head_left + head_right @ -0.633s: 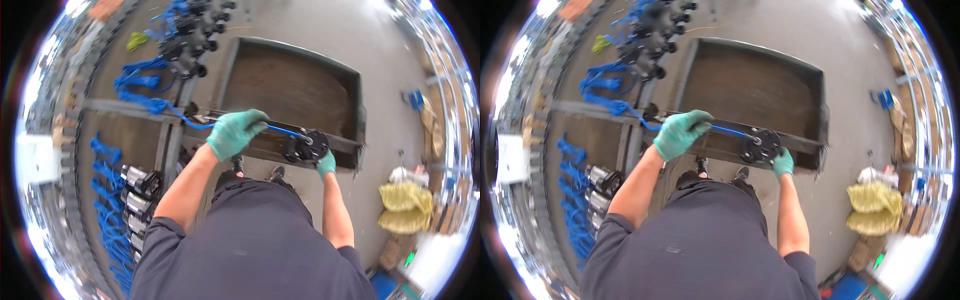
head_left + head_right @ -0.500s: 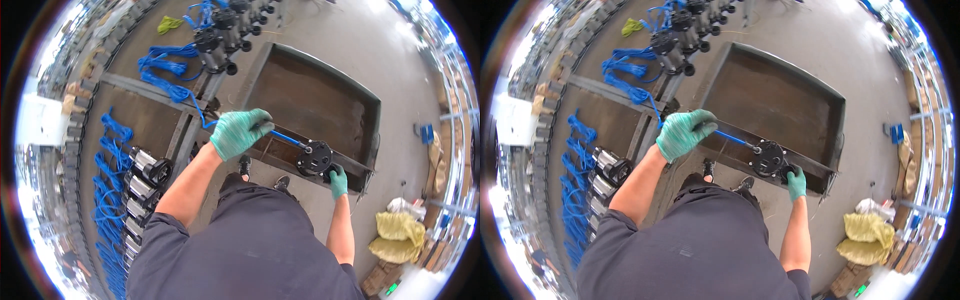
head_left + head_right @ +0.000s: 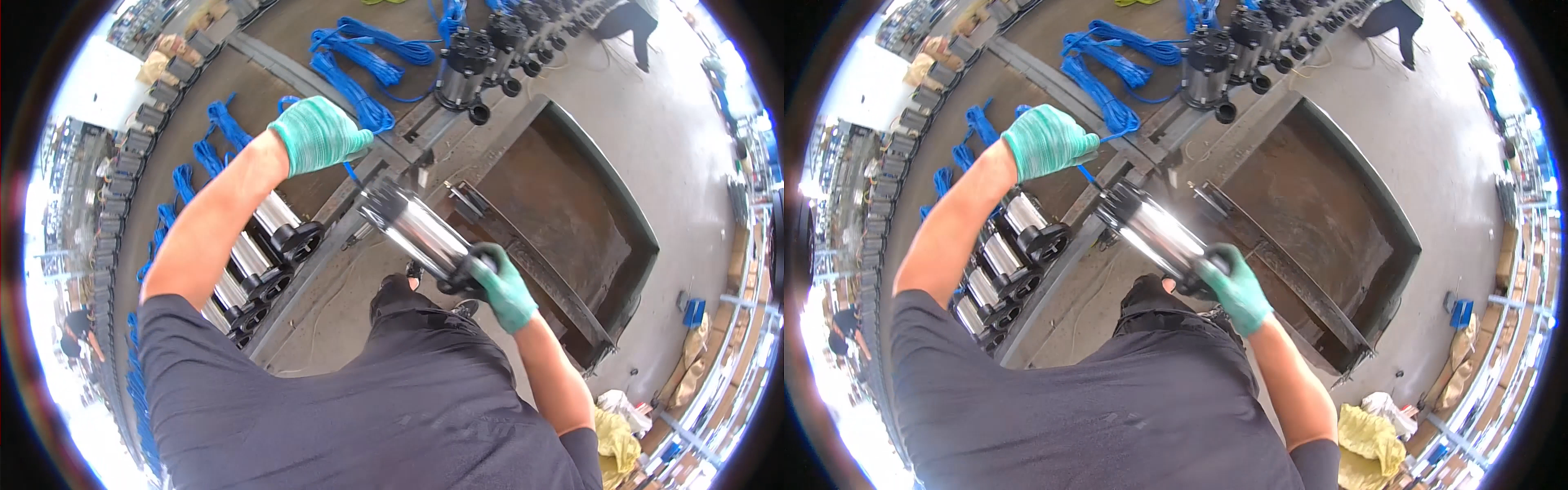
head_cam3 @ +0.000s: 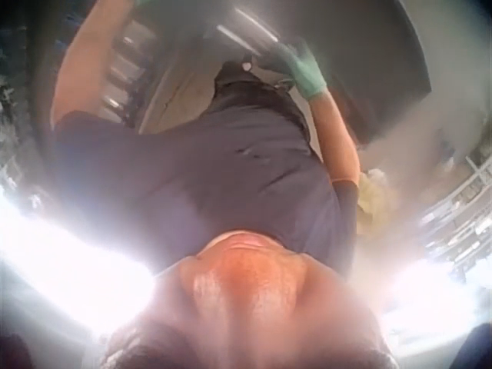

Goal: The person places a water pump into a tub of water, holds it submerged while it is connected to a power cord, then removes the pump and places it on a rack with other pumps.

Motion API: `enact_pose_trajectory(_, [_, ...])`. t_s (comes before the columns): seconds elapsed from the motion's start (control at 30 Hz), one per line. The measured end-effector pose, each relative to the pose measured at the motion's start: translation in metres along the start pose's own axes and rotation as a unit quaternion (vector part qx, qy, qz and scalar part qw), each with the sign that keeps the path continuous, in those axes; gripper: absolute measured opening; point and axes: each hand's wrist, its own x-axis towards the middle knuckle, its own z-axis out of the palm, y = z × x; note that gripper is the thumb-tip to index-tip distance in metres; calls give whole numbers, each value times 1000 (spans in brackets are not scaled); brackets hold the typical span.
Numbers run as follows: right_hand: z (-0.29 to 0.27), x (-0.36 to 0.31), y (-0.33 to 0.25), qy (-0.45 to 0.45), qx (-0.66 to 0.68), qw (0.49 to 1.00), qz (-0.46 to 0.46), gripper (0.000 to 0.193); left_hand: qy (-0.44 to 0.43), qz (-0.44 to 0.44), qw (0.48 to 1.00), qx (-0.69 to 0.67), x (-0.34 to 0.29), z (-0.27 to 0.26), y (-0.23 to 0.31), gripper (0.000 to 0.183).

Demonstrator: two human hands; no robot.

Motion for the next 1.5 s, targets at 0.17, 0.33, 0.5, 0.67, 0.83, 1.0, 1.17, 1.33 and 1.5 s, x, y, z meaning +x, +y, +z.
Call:
enact_pose_trajectory(0.17, [117, 87, 0, -84, 47, 995, 4, 50, -148, -54, 987, 35, -42, 7, -55, 8])
enact_pose_trajectory(0.33, [208, 152, 3, -90, 87, 992, 15, 47, -266, -209, 941, 1, -94, 42, -97, 14])
enact_pose_trajectory(0.5, [203, 196, 13, -144, 60, 986, 53, 50, -235, -240, 941, -34, -118, 112, -108, 15])
enact_pose_trajectory(0.67, [146, 180, -13, -110, -52, 992, 26, 47, -150, -226, 959, -82, -78, 126, -98, 21])
enact_pose_trajectory(0.83, [54, 135, -7, -41, -29, 999, 17, 43, -39, -185, 978, -89, 2, 166, -112, 35])
enact_pose_trajectory(1.0, [-26, 61, 27, 131, 68, 989, 22, 37, -88, -132, 985, -73, 62, 235, -110, 74])
enact_pose_trajectory(1.17, [-85, -5, 86, 246, 150, 957, -20, 39, -121, -187, 972, -75, 87, 278, -108, 63])
enact_pose_trajectory(1.33, [-119, -50, 149, 327, 216, 920, -8, 46, -169, -162, 971, -47, 71, 176, -118, 75])
enact_pose_trajectory(1.5, [-153, -66, 189, 338, 261, 904, 8, 53, -118, -181, 976, -19, -4, 166, -174, 56])
